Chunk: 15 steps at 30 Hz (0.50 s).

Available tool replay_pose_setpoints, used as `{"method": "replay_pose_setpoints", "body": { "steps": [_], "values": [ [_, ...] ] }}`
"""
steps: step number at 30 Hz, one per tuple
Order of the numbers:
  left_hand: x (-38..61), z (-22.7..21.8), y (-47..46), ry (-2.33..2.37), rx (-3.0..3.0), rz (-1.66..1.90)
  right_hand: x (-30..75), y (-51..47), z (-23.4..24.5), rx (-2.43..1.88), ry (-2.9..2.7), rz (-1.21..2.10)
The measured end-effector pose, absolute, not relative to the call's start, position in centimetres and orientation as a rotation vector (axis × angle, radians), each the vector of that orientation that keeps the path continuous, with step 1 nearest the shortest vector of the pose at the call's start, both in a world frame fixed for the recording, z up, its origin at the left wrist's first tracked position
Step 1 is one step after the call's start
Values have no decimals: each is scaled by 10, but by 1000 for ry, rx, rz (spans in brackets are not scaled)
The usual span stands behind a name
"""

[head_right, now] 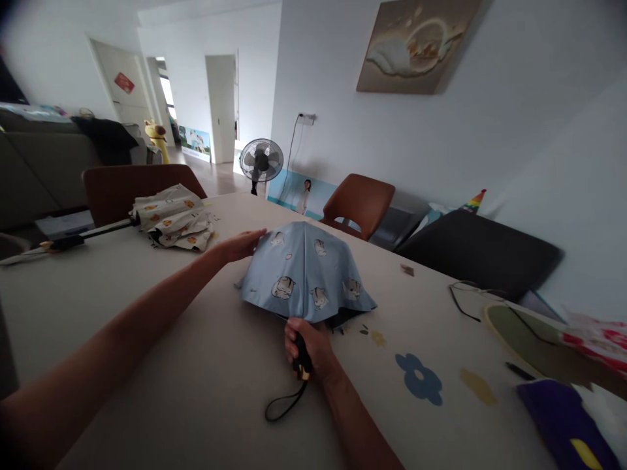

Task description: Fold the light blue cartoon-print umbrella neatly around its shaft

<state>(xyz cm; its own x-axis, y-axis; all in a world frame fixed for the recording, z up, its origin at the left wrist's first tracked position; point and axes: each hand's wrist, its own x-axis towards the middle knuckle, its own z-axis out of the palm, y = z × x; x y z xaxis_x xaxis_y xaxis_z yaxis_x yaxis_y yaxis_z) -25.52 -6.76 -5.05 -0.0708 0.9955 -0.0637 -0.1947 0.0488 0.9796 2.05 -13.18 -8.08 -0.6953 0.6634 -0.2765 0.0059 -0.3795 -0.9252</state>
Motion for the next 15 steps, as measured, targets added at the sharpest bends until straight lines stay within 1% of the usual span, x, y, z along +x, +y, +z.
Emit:
{"method": "replay_pose_setpoints", "body": {
  "steps": [3,5,9,15],
  "values": [
    [-254,-47,-70,1150,972,1211,21,-133,-81,-912,-1425,2100],
    [-253,-46,-71,1238,987,1219,21,-133,-80,-910,-1409,2111],
    [-252,-42,-71,1380,1077,1360,21,-133,-80,-919,-1397,2109],
    [-244,-34,-68,1579,1046,1543,21,-132,-83,-940,-1410,2071]
  ]
}}
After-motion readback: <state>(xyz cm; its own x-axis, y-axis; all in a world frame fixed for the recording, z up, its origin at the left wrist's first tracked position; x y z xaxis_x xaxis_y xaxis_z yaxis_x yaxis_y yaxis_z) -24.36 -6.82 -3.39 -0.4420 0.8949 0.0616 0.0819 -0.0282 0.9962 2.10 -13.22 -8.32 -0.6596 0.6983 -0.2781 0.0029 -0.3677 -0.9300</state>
